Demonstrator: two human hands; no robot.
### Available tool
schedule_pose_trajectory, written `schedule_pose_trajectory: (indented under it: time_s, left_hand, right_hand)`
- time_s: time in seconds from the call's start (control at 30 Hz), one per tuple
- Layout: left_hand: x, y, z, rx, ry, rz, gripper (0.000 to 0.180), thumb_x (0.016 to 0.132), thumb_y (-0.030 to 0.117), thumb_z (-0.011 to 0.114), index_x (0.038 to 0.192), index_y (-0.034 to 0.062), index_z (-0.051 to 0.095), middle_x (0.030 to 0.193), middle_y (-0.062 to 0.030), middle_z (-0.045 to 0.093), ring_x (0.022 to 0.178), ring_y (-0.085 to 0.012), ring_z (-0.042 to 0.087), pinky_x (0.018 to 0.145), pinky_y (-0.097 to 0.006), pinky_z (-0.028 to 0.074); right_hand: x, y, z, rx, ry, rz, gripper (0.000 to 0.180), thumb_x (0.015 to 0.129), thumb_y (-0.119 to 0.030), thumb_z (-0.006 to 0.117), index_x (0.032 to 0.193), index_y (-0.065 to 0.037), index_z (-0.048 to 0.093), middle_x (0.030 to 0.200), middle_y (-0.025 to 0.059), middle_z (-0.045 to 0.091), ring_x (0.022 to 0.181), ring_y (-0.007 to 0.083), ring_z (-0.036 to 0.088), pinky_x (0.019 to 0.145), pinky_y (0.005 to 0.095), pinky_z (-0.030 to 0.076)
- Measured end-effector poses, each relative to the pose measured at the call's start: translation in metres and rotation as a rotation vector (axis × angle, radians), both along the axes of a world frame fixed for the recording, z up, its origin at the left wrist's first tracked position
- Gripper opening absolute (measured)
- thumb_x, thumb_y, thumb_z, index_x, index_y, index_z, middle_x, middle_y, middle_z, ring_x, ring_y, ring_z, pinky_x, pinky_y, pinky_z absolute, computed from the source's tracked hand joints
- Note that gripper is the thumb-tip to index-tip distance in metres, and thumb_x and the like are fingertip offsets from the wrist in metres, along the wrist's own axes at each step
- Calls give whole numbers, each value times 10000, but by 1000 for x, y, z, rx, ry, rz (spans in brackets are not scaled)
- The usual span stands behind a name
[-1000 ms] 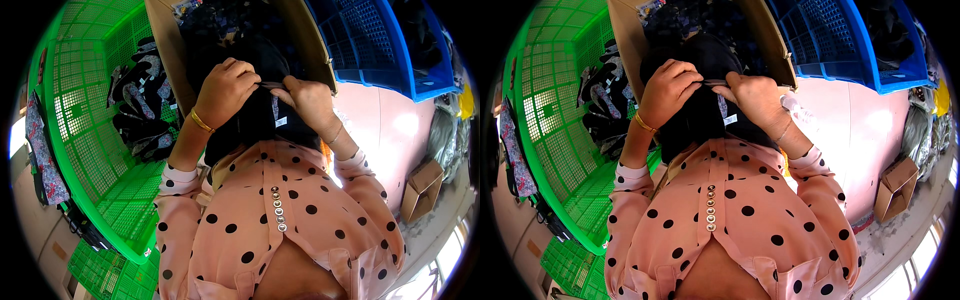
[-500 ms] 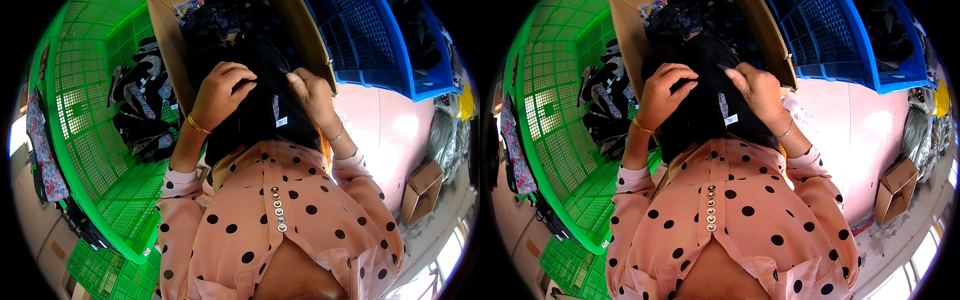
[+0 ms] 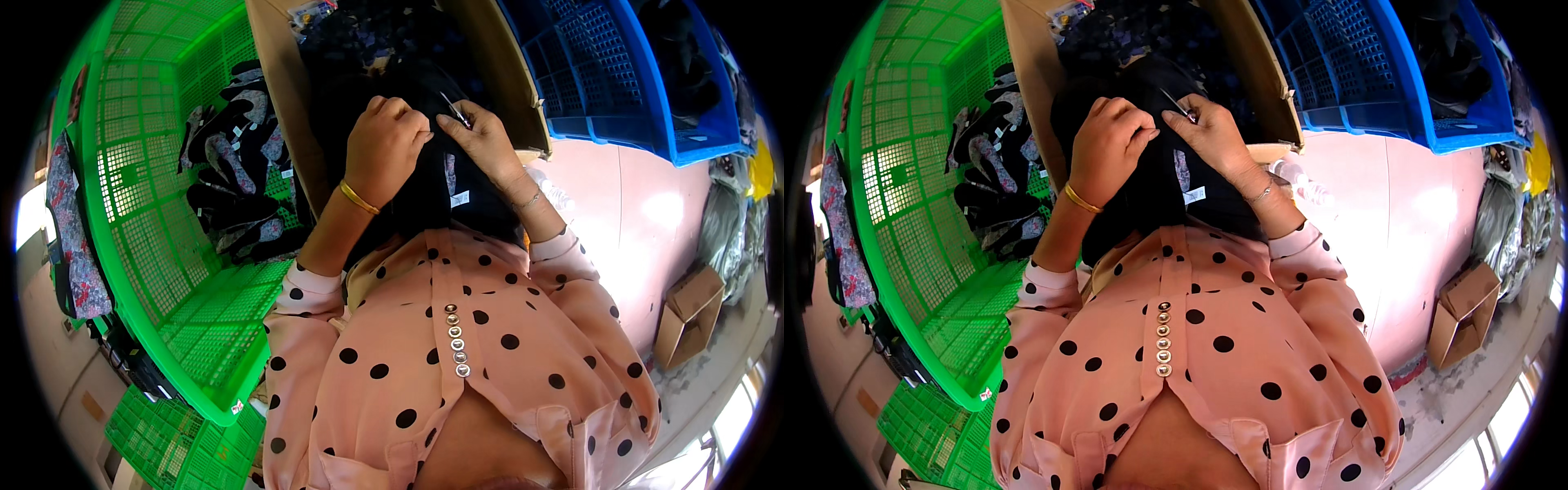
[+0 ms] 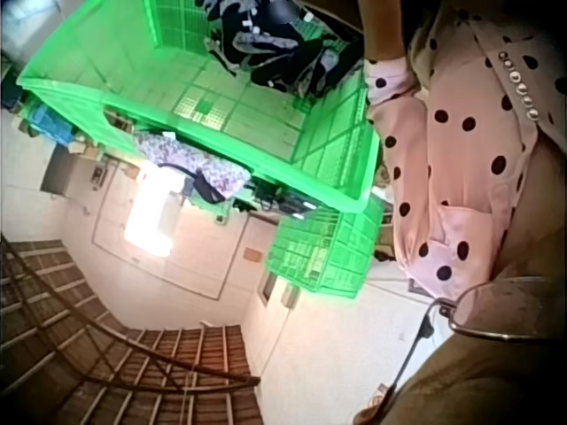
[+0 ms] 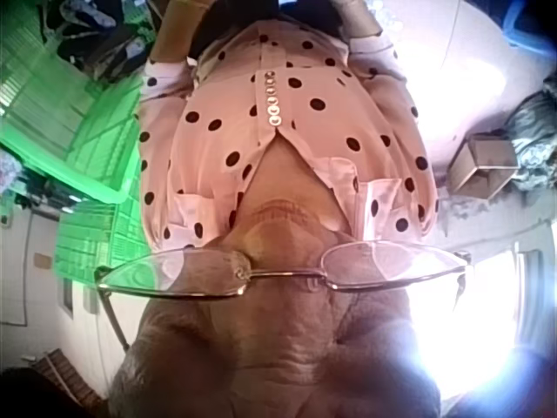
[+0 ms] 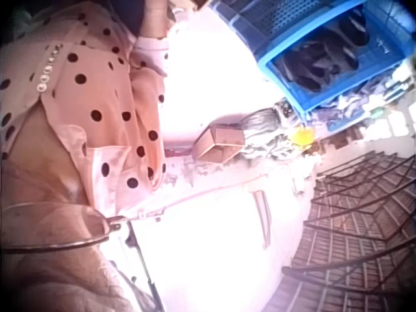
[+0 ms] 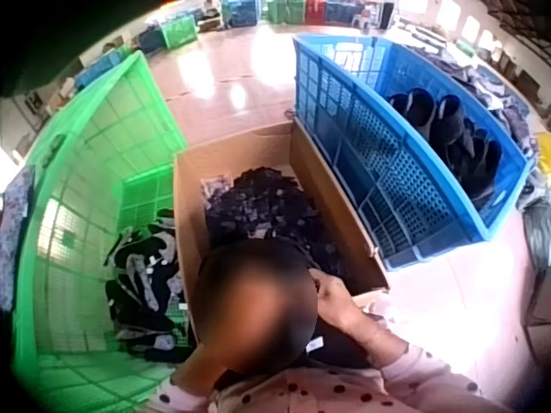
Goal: The person uses a small blade to cut tags and loose threads from the hems of black floral-patterned garments. They pick up each item from a cardboard box, trim the excess material, and place the finished garment into a green plastic crate.
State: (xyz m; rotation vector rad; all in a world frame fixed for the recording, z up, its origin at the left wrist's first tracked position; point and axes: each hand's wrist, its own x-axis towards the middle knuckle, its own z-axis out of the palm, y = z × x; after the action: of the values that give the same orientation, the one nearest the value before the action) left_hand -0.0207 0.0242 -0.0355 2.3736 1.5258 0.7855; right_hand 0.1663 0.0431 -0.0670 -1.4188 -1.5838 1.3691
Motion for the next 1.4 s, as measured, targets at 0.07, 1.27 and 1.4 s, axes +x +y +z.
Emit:
schedule_pose_trajectory:
  time_s: [0.07,1.27,1.4]
  left_hand:
    - [-16,4,4,-418,-543,66,145,818,167,731,898,64,671,847,-5,619,783,-115,579,680,-237,481]
    - [-50,-41,34,-579,-1844,301,390,1007,255,487,1318,21,506,1306,-90,574,1199,-224,542,1037,-392,418]
    - [-66,-46,27,-519,-1973,436,402,1006,293,490,1330,57,508,1323,-67,569,1198,-230,544,1044,-401,413]
  right_hand:
    - [4,0,-1,-54,50,2,271,882,-248,694,885,16,629,615,13,503,583,89,439,538,266,393]
    - [8,-30,86,-81,503,105,93,954,-102,579,953,-9,572,735,-12,554,634,50,487,558,186,386]
    - [20,-27,91,-96,515,-85,222,990,-253,547,954,-36,519,657,-37,428,563,36,373,509,180,294]
